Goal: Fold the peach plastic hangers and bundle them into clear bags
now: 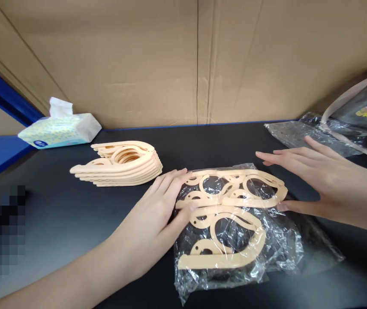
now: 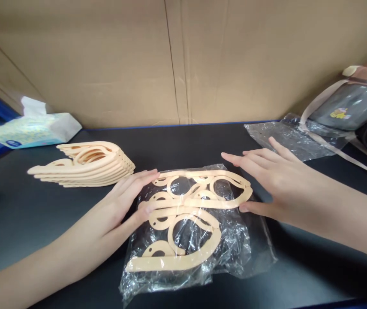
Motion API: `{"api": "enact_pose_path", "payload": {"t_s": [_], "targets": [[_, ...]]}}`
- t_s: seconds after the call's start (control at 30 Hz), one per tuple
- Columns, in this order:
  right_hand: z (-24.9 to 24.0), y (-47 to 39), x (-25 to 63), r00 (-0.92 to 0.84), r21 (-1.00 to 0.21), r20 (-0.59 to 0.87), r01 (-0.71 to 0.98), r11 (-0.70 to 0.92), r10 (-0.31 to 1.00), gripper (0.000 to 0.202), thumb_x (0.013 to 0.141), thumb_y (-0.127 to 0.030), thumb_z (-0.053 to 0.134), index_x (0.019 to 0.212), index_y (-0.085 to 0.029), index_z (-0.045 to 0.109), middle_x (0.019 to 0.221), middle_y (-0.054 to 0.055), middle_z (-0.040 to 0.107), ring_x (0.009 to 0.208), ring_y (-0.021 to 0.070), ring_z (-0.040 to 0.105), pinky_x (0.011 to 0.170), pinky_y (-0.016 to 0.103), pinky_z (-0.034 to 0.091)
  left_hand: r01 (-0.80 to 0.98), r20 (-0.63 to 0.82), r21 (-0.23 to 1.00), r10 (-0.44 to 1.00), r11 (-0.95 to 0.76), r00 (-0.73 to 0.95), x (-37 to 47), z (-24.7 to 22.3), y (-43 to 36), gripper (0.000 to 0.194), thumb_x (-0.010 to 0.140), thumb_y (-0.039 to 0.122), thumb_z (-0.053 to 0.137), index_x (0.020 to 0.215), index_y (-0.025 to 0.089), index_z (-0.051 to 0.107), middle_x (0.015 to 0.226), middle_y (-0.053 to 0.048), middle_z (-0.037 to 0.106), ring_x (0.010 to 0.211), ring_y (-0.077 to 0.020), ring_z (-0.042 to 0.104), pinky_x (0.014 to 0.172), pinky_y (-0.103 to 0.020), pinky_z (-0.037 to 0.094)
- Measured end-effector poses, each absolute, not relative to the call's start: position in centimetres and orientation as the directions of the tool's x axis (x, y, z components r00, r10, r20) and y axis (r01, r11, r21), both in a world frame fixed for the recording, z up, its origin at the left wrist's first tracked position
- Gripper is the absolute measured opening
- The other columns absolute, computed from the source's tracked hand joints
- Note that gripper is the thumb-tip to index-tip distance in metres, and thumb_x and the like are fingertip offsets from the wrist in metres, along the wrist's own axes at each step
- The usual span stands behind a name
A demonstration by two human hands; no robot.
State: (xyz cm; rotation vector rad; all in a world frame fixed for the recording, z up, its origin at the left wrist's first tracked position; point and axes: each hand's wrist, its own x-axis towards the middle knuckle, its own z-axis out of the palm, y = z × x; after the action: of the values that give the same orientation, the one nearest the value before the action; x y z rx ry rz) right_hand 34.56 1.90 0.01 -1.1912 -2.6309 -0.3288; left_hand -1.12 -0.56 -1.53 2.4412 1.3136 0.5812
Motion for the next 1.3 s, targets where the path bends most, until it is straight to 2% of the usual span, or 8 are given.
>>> {"api": "enact_pose_path", "payload": {"t_s": [0.07,0.17,0.33,0.53,0.8,0.97,1.2,1.3], "targets": [[0.1,2.0,35.0,-0.663,0.12,0.3,0.74,0.662,0.686,0.07,0.097,-0.064,0.044,0.158,-0.034,0.031,0.131,0.012,0.071,0.117,0.0402,0.068,0.107,0.073,0.045,0.708,0.264,0.432,0.829,-0.558,0.492,-1.2,-1.6,-0.3,0.035,0.109,0.032,0.034,0.142,0.028,0.045,0.144,-0.002,0.056,0.134,-0.0204,0.051,0.116,-0.041,0.044],[0.6,1.9,35.0,-0.681,0.052,0.24,0.721,0.691,0.692,0.063,0.1,-0.057,0.045,0.157,-0.035,0.032,0.131,0.009,0.072,0.109,0.0345,0.073,0.084,0.051,0.065,0.689,0.315,0.402,0.797,-0.604,0.515,-1.4,-1.6,0.1,0.04,0.104,0.017,0.033,0.14,0.025,0.047,0.133,-0.002,0.062,0.124,-0.0178,0.057,0.11,-0.035,0.046],[1.1,1.9,34.3,-0.652,-0.122,0.221,0.72,0.683,0.726,0.063,0.096,-0.036,0.057,0.155,-0.036,0.035,0.115,0.004,0.076,0.087,0.0217,0.076,0.066,0.029,0.064,0.635,0.31,0.403,0.751,-0.659,0.583,-1.1,-1.5,0.5,0.044,0.098,0.005,0.036,0.135,0.02,0.053,0.125,-0.003,0.066,0.115,-0.015,0.061,0.101,-0.027,0.05],[0.8,1.9,33.2,-0.583,-0.173,0.212,0.768,0.617,0.784,0.068,0.084,-0.032,0.071,0.148,-0.039,0.049,0.099,-0.002,0.076,0.081,0.0213,0.07,0.066,0.032,0.06,0.577,0.324,0.449,0.726,-0.682,0.607,-0.9,-1.1,0.8,0.033,0.103,0.009,0.042,0.131,0.018,0.057,0.12,-0.002,0.069,0.109,-0.012,0.064,0.097,-0.021,0.05],[0.5,1.8,31.7,-0.529,-0.246,0.269,0.77,0.588,0.805,0.066,0.081,-0.046,0.078,0.142,-0.039,0.055,0.096,-0.003,0.077,0.084,0.0224,0.065,0.074,0.037,0.053,0.499,0.351,0.409,0.637,-0.764,0.686,-1.3,-0.8,1.6,0.029,0.105,0.011,0.046,0.13,0.017,0.061,0.119,-0.002,0.069,0.109,-0.0097,0.065,0.097,-0.016,0.049],[0.1,1.9,31.2,-0.558,-0.313,0.355,0.686,0.657,0.75,0.057,0.084,-0.047,0.076,0.138,-0.036,0.059,0.096,-0.001,0.078,0.083,0.0209,0.066,0.077,0.035,0.051,0.46,0.363,0.424,0.612,-0.78,0.703,-1.7,-0.8,1.9,0.028,0.104,0.011,0.05,0.128,0.018,0.064,0.116,-0.003,0.07,0.106,-0.0105,0.067,0.093,-0.016,0.051],[-0.1,1.5,30.4,-0.566,-0.293,0.404,0.664,0.688,0.719,0.051,0.087,-0.046,0.075,0.133,-0.03,0.061,0.097,0.001,0.079,0.084,0.022,0.069,0.079,0.038,0.05,0.481,0.358,0.426,0.631,-0.766,0.688,-1.8,-0.7,2.3,0.026,0.105,0.015,0.049,0.123,0.019,0.068,0.108,-0.003,0.072,0.097,-0.0139,0.069,0.086,-0.022,0.056],[-0.4,1.2,30.2,-0.557,-0.279,0.409,0.678,0.68,0.723,0.048,0.09,-0.045,0.072,0.133,-0.029,0.06,0.098,0.002,0.079,0.086,0.0237,0.069,0.081,0.039,0.05,0.511,0.334,0.357,0.618,-0.782,0.711,-2.1,-0.4,2.3,0.031,0.106,0.015,0.044,0.127,0.02,0.065,0.109,-0.004,0.071,0.097,-0.0147,0.069,0.085,-0.022,0.055]]}}
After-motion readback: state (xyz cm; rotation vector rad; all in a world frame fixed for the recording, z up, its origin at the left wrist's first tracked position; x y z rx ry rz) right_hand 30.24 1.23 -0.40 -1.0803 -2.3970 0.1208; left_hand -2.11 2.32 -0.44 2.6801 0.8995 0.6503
